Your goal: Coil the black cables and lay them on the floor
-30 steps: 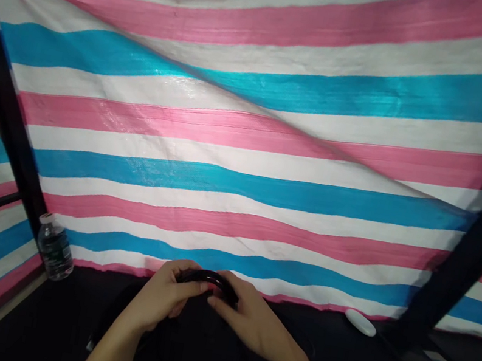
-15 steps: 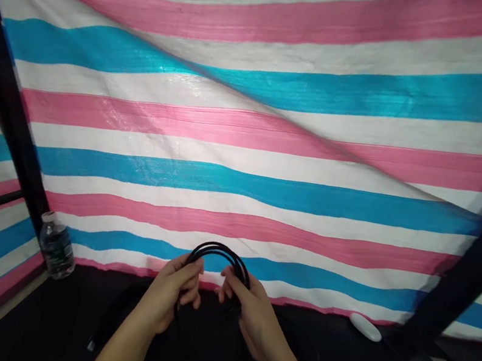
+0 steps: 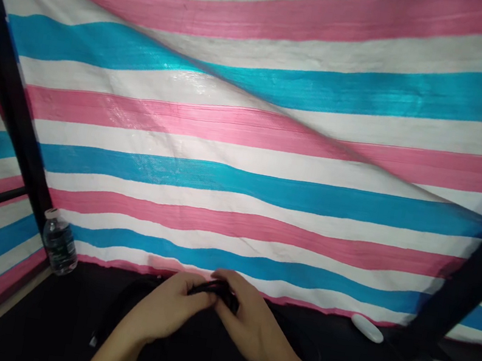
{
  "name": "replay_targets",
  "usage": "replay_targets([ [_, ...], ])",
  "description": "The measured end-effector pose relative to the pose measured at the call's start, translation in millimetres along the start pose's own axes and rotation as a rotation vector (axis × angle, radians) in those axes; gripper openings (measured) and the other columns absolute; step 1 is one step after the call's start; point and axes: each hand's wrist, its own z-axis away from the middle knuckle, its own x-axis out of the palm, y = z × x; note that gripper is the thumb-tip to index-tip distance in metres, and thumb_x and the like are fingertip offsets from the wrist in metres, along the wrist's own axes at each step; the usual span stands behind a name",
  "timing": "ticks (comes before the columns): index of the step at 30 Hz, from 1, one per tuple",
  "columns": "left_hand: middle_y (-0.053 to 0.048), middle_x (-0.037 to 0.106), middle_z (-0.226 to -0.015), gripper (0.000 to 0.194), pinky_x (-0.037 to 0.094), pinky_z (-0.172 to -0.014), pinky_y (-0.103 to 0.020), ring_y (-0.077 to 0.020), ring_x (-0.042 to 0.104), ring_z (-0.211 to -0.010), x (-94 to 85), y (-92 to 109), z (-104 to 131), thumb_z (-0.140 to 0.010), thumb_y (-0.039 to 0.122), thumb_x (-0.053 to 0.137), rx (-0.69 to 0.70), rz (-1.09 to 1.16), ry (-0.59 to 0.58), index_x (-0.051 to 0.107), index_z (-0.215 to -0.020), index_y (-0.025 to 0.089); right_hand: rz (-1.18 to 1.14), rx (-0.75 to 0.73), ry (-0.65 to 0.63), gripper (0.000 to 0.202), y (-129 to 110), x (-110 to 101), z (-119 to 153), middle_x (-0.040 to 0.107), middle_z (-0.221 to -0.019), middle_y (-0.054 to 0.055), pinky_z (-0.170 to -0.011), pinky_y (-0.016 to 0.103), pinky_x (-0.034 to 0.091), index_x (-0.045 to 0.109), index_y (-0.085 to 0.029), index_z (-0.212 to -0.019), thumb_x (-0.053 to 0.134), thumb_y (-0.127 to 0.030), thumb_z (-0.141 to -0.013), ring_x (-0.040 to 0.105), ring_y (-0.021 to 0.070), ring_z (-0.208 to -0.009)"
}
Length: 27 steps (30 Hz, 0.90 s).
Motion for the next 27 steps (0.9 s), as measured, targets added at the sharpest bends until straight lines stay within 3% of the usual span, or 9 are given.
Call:
replay_targets([
  [3,0.008,0.041,-0.054,0.022,0.018,-0.045,-0.023,-0.0075,0.030,-0.046,-0.2,-4,-3,-0.082,0.039,0.070,0.014,0.021,0.022,0.068,-0.082,0.018,-0.179,0.025,-0.082,0.012,-5,3,-2,0.065,-0.084,0.002,-0.073,0.032,0.047,0.066,-0.022,-0.091,0.054,-0.022,-0.088,0.061,0.0197,-0.080],
  [6,0.008,0.045,-0.049,0.024,0.022,-0.047,-0.023,-0.0070,0.035,-0.044,-2.5,-10,-11,-0.076,0.037,0.077,0.060,0.147,0.075,0.065,-0.079,0.017,-0.552,0.184,-0.083,0.015,-2,6,-6,0.047,-0.058,-0.007,-0.046,0.024,0.029,0.061,-0.021,-0.085,0.063,-0.036,-0.087,0.040,0.0102,-0.048],
  [9,0.007,0.049,-0.046,0.024,0.029,-0.050,-0.022,-0.0071,0.042,-0.043,-0.8,-14,-19,-0.071,0.032,0.080,0.128,0.359,0.110,0.064,-0.079,0.017,-0.869,0.257,0.153,0.030,2,6,-11,0.029,-0.048,-0.012,-0.041,0.022,0.015,0.060,-0.020,-0.079,0.076,-0.045,-0.077,0.019,0.0055,-0.041],
  [12,0.006,0.053,-0.054,0.025,0.038,-0.055,-0.021,-0.0090,0.053,-0.051,7.0,-15,-24,-0.069,0.029,0.081,0.152,0.574,0.134,0.063,-0.080,0.016,-1.059,0.254,0.397,0.037,2,8,-14,0.026,-0.050,-0.013,-0.040,0.021,0.016,0.060,-0.019,-0.074,0.086,-0.045,-0.068,0.016,0.0041,-0.043],
  [14,0.006,0.053,-0.056,0.027,0.041,-0.056,-0.021,-0.0092,0.054,-0.053,12.8,-15,-27,-0.070,0.032,0.081,0.165,0.661,0.165,0.061,-0.079,0.016,-1.137,0.257,0.474,0.040,-1,11,-15,0.026,-0.051,-0.013,-0.040,0.020,0.019,0.058,-0.019,-0.072,0.089,-0.044,-0.066,0.017,0.0042,-0.043],
  [16,0.009,0.045,-0.050,0.033,0.037,-0.047,-0.019,-0.0058,0.042,-0.043,16.5,-16,-29,-0.071,0.036,0.082,0.180,0.716,0.224,0.055,-0.073,0.018,-1.184,0.277,0.456,0.041,-4,17,-15,0.027,-0.052,-0.012,-0.042,0.020,0.025,0.057,-0.019,-0.071,0.090,-0.043,-0.067,0.021,0.0047,-0.044],
  [20,0.015,0.025,-0.045,0.047,0.010,-0.035,-0.018,-0.0027,0.010,-0.038,17.3,-21,-35,-0.069,0.040,0.085,0.217,0.815,0.368,0.042,-0.067,0.022,-1.213,0.300,0.280,0.041,-9,28,-13,0.030,-0.054,-0.011,-0.049,0.023,0.038,0.057,-0.019,-0.071,0.088,-0.045,-0.070,0.026,0.0055,-0.046],
  [23,0.015,0.022,-0.047,0.048,0.010,-0.037,-0.019,-0.0042,0.008,-0.042,20.5,-26,-39,-0.071,0.040,0.083,0.252,0.853,0.446,0.038,-0.066,0.023,-1.281,0.273,0.177,0.047,-10,30,-13,0.028,-0.055,-0.011,-0.049,0.022,0.035,0.047,-0.020,-0.065,0.087,-0.044,-0.074,0.022,0.0052,-0.047],
  [27,0.012,0.029,-0.050,0.040,0.030,-0.048,-0.021,-0.0075,0.027,-0.046,21.7,-31,-44,-0.073,0.041,0.077,0.256,0.647,0.498,0.043,-0.065,0.023,-1.393,0.301,0.246,0.052,-8,27,-14,0.016,-0.054,-0.013,-0.041,0.020,0.018,0.040,-0.021,-0.062,0.088,-0.042,-0.071,0.007,0.0052,-0.046],
])
